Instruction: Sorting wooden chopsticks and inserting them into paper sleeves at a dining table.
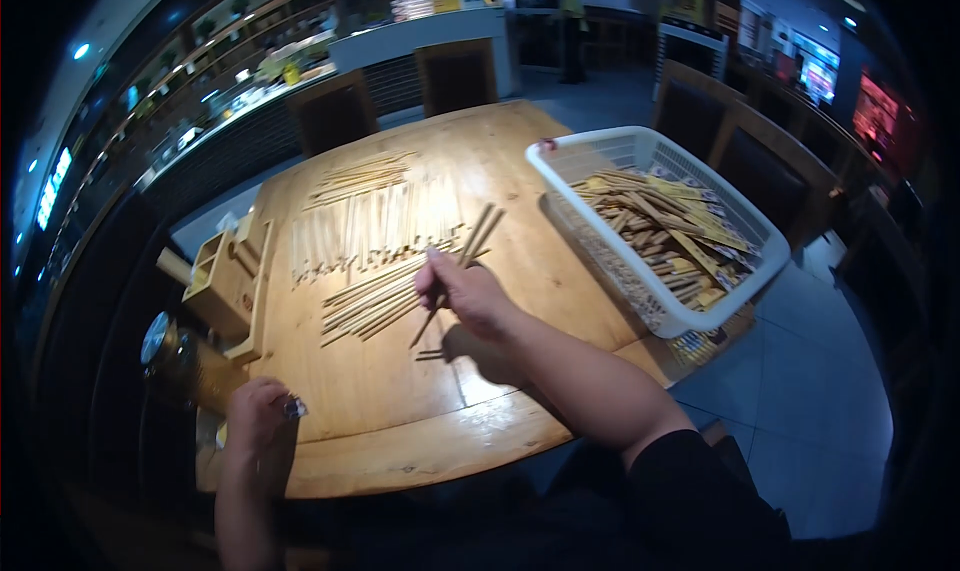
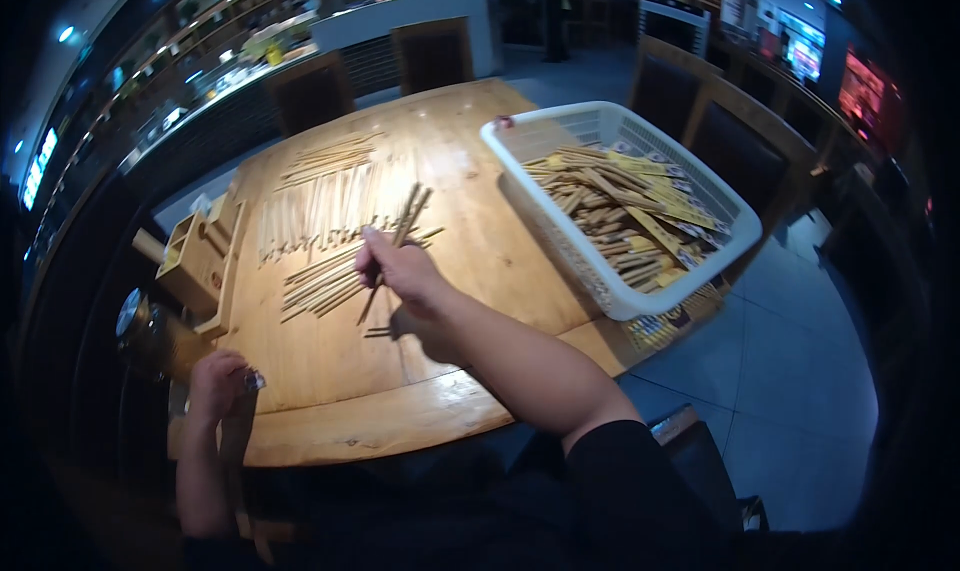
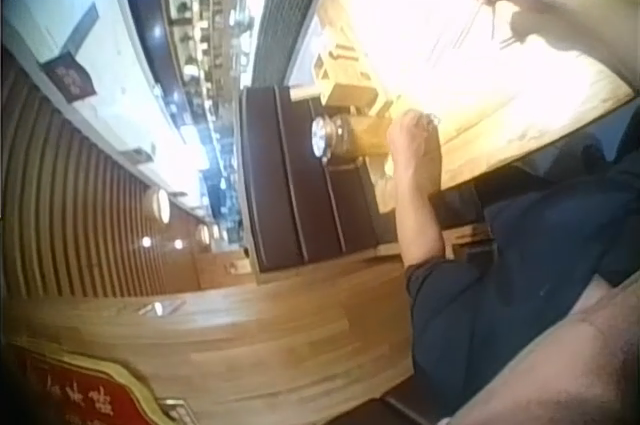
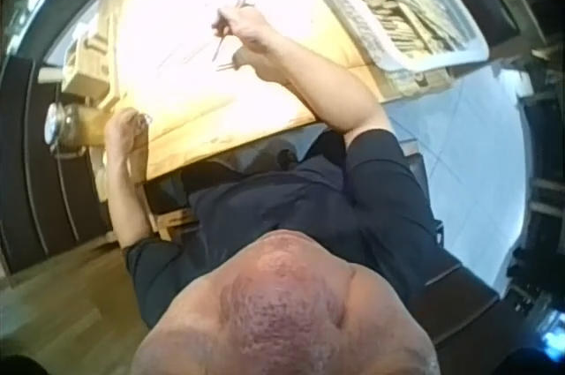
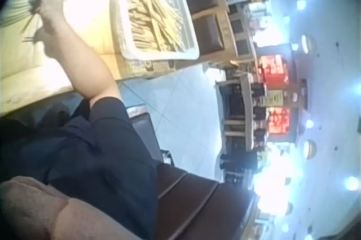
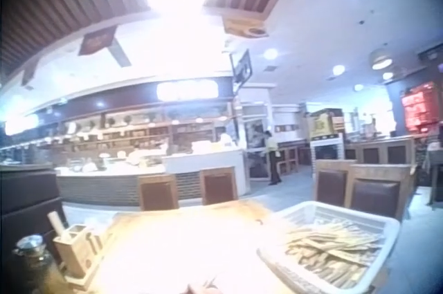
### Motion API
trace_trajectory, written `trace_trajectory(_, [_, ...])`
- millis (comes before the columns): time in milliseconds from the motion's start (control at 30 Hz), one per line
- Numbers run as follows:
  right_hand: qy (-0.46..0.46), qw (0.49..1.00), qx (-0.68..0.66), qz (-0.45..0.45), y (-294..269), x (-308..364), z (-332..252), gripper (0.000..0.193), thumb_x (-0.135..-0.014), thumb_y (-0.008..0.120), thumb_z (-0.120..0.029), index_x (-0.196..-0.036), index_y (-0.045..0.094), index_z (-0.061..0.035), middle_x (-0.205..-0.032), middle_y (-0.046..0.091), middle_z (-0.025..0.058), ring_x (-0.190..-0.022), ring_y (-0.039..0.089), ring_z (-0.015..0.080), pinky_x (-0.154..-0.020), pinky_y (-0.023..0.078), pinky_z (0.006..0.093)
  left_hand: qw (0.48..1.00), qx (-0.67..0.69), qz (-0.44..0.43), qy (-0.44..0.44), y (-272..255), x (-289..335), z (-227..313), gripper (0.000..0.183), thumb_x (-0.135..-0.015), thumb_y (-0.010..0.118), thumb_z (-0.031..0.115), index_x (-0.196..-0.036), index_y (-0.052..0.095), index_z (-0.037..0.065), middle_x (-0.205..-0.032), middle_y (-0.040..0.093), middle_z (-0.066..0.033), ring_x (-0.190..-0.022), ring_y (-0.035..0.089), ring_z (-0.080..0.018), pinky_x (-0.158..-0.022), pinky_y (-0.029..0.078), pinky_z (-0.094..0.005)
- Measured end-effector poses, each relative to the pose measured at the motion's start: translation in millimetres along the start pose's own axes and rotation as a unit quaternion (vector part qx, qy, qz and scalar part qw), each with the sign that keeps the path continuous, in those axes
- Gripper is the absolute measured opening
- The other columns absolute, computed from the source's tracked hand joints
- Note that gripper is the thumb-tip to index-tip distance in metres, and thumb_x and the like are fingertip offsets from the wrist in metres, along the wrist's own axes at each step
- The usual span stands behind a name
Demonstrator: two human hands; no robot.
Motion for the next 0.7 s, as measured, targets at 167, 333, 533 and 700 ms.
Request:
trace_trajectory(167, [0.016,1.000,0.006,0.016,-7.2,-9.7,11.0,0.044,-0.100,0.048,-0.042,-0.076,0.060,-0.0064,-0.066,0.056,0.0029,-0.057,0.053,0.0115,-0.055,0.044,0.0254,1.000,0.007,-0.012,0.026,-31.3,-32.4,25.8,0.011,-0.081,0.070,0.008,-0.075,0.063,0.002,-0.074,0.062,-0.0128,-0.064,0.061,-0.0268,-0.060,0.049,-0.0341])
trace_trajectory(333, [0.010,0.994,0.055,-0.090,21.9,5.3,-0.9,0.039,-0.098,0.052,-0.041,-0.077,0.060,-0.0086,-0.062,0.050,-0.0023,-0.051,0.040,0.0061,-0.047,0.033,0.0232,0.909,0.363,0.150,-0.139,-42.1,-62.9,5.0,0.014,-0.097,0.058,0.012,-0.089,0.061,0.001,-0.075,0.057,-0.0002,-0.066,0.052,-0.0051,-0.061,0.044,-0.0207])
trace_trajectory(533, [-0.048,0.959,0.253,-0.118,30.8,21.2,-23.2,0.034,-0.091,0.066,-0.037,-0.092,0.065,-0.0033,-0.074,0.061,0.0010,-0.072,0.056,0.0088,-0.066,0.047,0.0259,0.805,0.515,0.261,-0.137,30.4,-112.4,23.3,0.011,-0.099,0.055,0.012,-0.096,0.059,0.002,-0.080,0.057,-0.0001,-0.071,0.053,-0.0056,-0.066,0.044,-0.0196])
trace_trajectory(700, [-0.010,0.954,0.279,-0.111,26.0,4.4,-8.5,0.017,-0.086,0.071,-0.015,-0.090,0.066,0.0007,-0.076,0.067,0.0054,-0.071,0.062,0.0105,-0.067,0.051,0.0278,0.745,0.566,0.284,-0.206,76.0,-101.6,7.6,0.013,-0.100,0.053,0.012,-0.098,0.059,0.000,-0.084,0.060,-0.0022,-0.074,0.057,-0.0080,-0.069,0.049,-0.0228])
Point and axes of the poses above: each hand's wrist, its own x-axis away from the middle knuckle, its own y-axis out of the palm, z = x × y, the point moved 8 cm from there along -x, towards the middle knuckle
